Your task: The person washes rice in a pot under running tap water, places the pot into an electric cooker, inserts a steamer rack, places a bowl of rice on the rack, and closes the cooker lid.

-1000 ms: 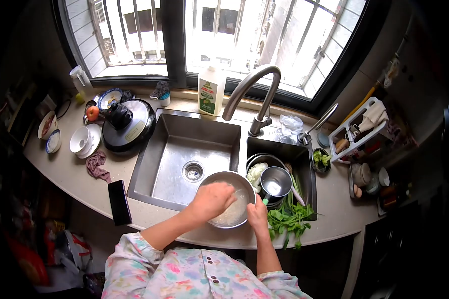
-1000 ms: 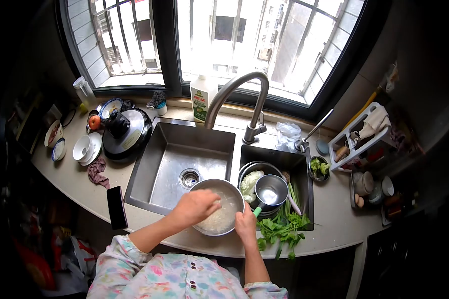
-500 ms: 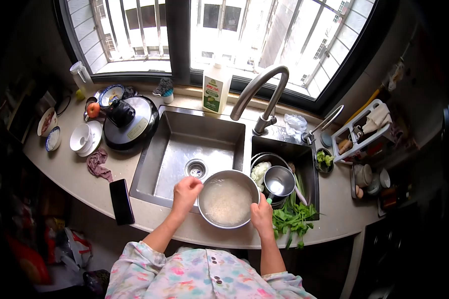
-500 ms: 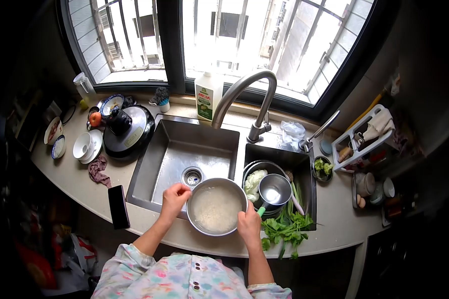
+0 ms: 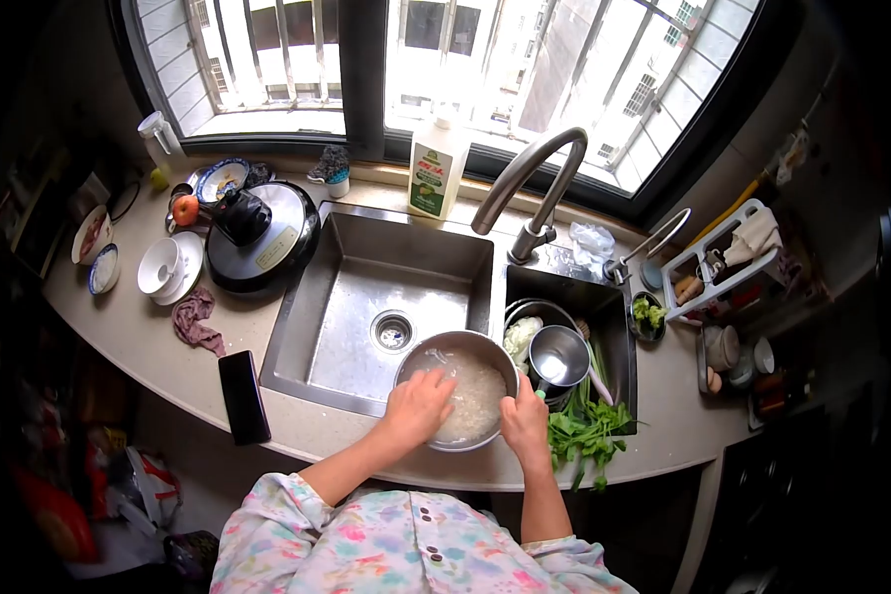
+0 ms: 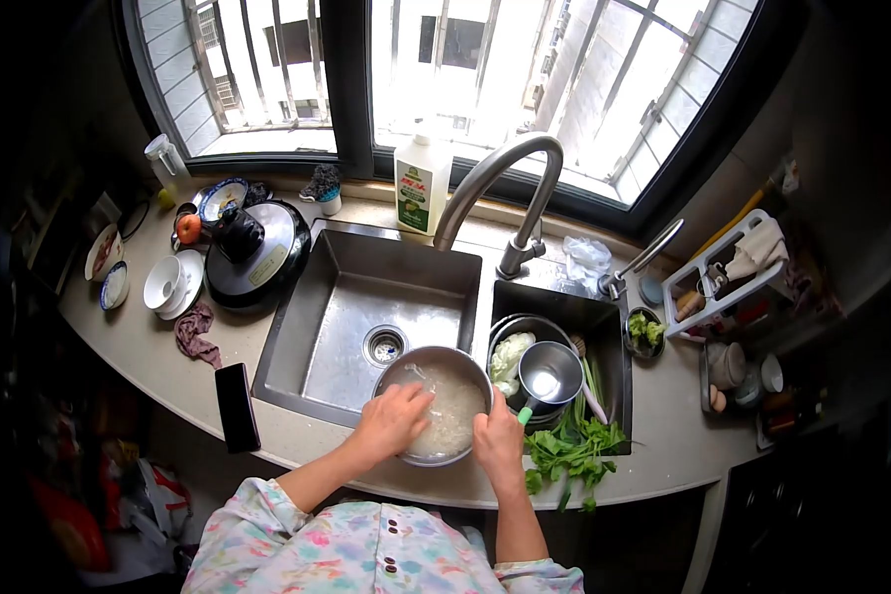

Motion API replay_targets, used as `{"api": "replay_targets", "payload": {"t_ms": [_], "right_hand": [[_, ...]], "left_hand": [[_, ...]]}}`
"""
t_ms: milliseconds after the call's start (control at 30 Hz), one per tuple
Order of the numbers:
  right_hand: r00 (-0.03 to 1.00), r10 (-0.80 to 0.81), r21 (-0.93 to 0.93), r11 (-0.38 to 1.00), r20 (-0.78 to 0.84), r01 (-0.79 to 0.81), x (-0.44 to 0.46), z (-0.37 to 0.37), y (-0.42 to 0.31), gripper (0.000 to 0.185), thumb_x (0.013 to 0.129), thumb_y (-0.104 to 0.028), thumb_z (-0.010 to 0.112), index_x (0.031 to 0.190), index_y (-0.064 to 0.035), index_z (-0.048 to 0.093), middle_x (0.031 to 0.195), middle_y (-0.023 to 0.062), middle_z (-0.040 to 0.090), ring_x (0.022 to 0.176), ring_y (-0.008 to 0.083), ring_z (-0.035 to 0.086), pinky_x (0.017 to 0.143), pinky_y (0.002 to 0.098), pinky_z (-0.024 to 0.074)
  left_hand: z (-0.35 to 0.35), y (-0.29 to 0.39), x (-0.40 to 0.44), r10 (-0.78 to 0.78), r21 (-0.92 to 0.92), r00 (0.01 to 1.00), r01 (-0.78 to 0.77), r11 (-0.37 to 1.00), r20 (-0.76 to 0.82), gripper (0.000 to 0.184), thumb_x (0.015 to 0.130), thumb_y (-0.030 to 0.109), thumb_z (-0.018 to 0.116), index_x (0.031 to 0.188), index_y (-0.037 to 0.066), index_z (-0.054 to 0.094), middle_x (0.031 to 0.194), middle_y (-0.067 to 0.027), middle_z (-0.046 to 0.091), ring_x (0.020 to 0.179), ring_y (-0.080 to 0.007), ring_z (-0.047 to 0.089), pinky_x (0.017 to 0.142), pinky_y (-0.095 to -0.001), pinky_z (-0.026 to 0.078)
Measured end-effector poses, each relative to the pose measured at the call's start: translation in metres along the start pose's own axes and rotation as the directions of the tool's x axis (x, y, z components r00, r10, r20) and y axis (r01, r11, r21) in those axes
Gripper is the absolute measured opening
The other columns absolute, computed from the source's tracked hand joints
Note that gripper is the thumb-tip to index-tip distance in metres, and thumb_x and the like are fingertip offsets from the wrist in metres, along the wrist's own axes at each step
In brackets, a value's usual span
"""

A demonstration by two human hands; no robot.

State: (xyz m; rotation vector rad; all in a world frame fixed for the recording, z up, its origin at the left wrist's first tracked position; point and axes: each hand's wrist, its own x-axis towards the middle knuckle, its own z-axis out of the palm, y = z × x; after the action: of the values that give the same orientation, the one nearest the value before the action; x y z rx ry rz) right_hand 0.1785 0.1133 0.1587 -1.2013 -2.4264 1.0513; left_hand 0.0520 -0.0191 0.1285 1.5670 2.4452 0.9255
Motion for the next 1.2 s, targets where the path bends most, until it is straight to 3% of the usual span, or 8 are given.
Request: {"api": "replay_targets", "payload": {"t_ms": [167, 267, 400, 500, 667, 800, 933, 1200], "right_hand": [[1.000, -0.024, -0.013, 1.000, -0.003, 0.024, 0.000, 0.000, -0.001, 0.045, 0.073, -0.012, 0.042, 0.117, -0.0035, 0.050, 0.082, 0.0286, 0.059, 0.079, 0.0453, 0.057, 0.073, 0.0504, 0.0437], [0.999, -0.038, -0.032, 0.999, 0.011, 0.038, 0.000, -0.001, 0.000, 0.047, 0.073, -0.009, 0.042, 0.119, -0.0001, 0.047, 0.080, 0.0294, 0.059, 0.076, 0.0459, 0.057, 0.072, 0.0524, 0.0436], [0.999, -0.034, -0.047, 0.998, 0.018, 0.035, 0.001, -0.001, -0.001, 0.046, 0.074, -0.010, 0.042, 0.118, 0.0013, 0.047, 0.080, 0.0295, 0.059, 0.076, 0.0456, 0.057, 0.073, 0.0522, 0.0438], [0.999, -0.030, -0.063, 0.998, 0.022, 0.031, 0.001, -0.001, -0.003, 0.047, 0.074, -0.010, 0.042, 0.119, 0.0015, 0.047, 0.080, 0.0293, 0.060, 0.076, 0.0451, 0.058, 0.073, 0.0519, 0.0439], [0.999, -0.033, -0.071, 0.997, 0.031, 0.035, 0.002, -0.001, -0.003, 0.047, 0.074, -0.011, 0.042, 0.119, 0.0026, 0.046, 0.083, 0.0293, 0.060, 0.077, 0.0442, 0.058, 0.075, 0.0511, 0.0440], [0.998, -0.031, -0.106, 0.994, 0.052, 0.036, 0.003, -0.004, -0.009, 0.047, 0.074, -0.011, 0.043, 0.118, 0.0041, 0.046, 0.082, 0.0293, 0.060, 0.077, 0.0440, 0.058, 0.074, 0.0508, 0.0442], [0.996, -0.043, -0.154, 0.987, 0.084, 0.055, 0.006, -0.006, -0.016, 0.048, 0.074, -0.013, 0.043, 0.118, 0.0054, 0.046, 0.080, 0.0287, 0.060, 0.074, 0.0436, 0.059, 0.074, 0.0511, 0.0445], [0.996, -0.040, -0.296, 0.953, 0.082, 0.062, 0.010, -0.005, -0.036, 0.048, 0.075, -0.014, 0.043, 0.121, 0.0007, 0.045, 0.078, 0.0284, 0.060, 0.074, 0.0446, 0.057, 0.072, 0.0520, 0.0436]], "left_hand": [[-0.010, -0.015, 0.005, -0.149, 0.126, 0.961, 0.182, 0.975, -0.233, 0.019, 0.069, 0.011, 0.065, 0.083, 0.008, 0.054, 0.090, -0.0098, 0.054, 0.084, -0.0273, 0.053, 0.069, -0.0395, 0.044], [-0.002, -0.045, 0.002, -0.321, -0.089, 0.905, 0.309, 0.947, -0.278, 0.017, 0.069, 0.011, 0.066, 0.081, 0.007, 0.054, 0.082, -0.0100, 0.054, 0.082, -0.0270, 0.053, 0.068, -0.0382, 0.044], [-0.001, -0.052, 0.005, -0.569, -0.311, 0.819, 0.522, 0.794, -0.077, 0.021, 0.069, 0.012, 0.068, 0.080, 0.005, 0.052, 0.069, -0.0092, 0.056, 0.063, -0.0259, 0.056, 0.062, -0.0381, 0.045], [0.007, -0.055, 0.006, -0.547, -0.139, 0.834, 0.534, 0.834, -0.078, 0.026, 0.068, 0.014, 0.069, 0.082, 0.004, 0.050, 0.069, -0.0107, 0.057, 0.063, -0.0244, 0.057, 0.062, -0.0354, 0.046], [0.011, -0.064, 0.010, -0.593, -0.365, 0.803, 0.569, 0.737, 0.055, 0.029, 0.070, 0.015, 0.070, 0.094, 0.005, 0.055, 0.080, -0.0102, 0.060, 0.074, -0.0213, 0.060, 0.066, -0.0316, 0.047], [0.035, -0.089, 0.013, -0.603, -0.900, 0.789, 0.342, 0.271, 0.118, 0.031, 0.076, 0.013, 0.068, 0.102, 0.001, 0.055, 0.088, -0.0069, 0.060, 0.080, -0.0146, 0.058, 0.071, -0.0243, 0.048], [0.042, -0.093, 0.019, -0.602, -0.947, 0.742, 0.147, -0.285, 0.296, 0.014, 0.086, 0.006, 0.057, 0.099, 0.000, 0.055, 0.093, -0.0104, 0.062, 0.084, -0.0159, 0.060, 0.077, -0.0265, 0.051], [0.055, -0.097, 0.015, -0.586, -0.859, 0.753, -0.057, -0.509, 0.297, 0.013, 0.091, 0.012, 0.050, 0.096, 0.002, 0.056, 0.094, -0.0119, 0.063, 0.087, -0.0187, 0.061, 0.082, -0.0311, 0.051]]}}
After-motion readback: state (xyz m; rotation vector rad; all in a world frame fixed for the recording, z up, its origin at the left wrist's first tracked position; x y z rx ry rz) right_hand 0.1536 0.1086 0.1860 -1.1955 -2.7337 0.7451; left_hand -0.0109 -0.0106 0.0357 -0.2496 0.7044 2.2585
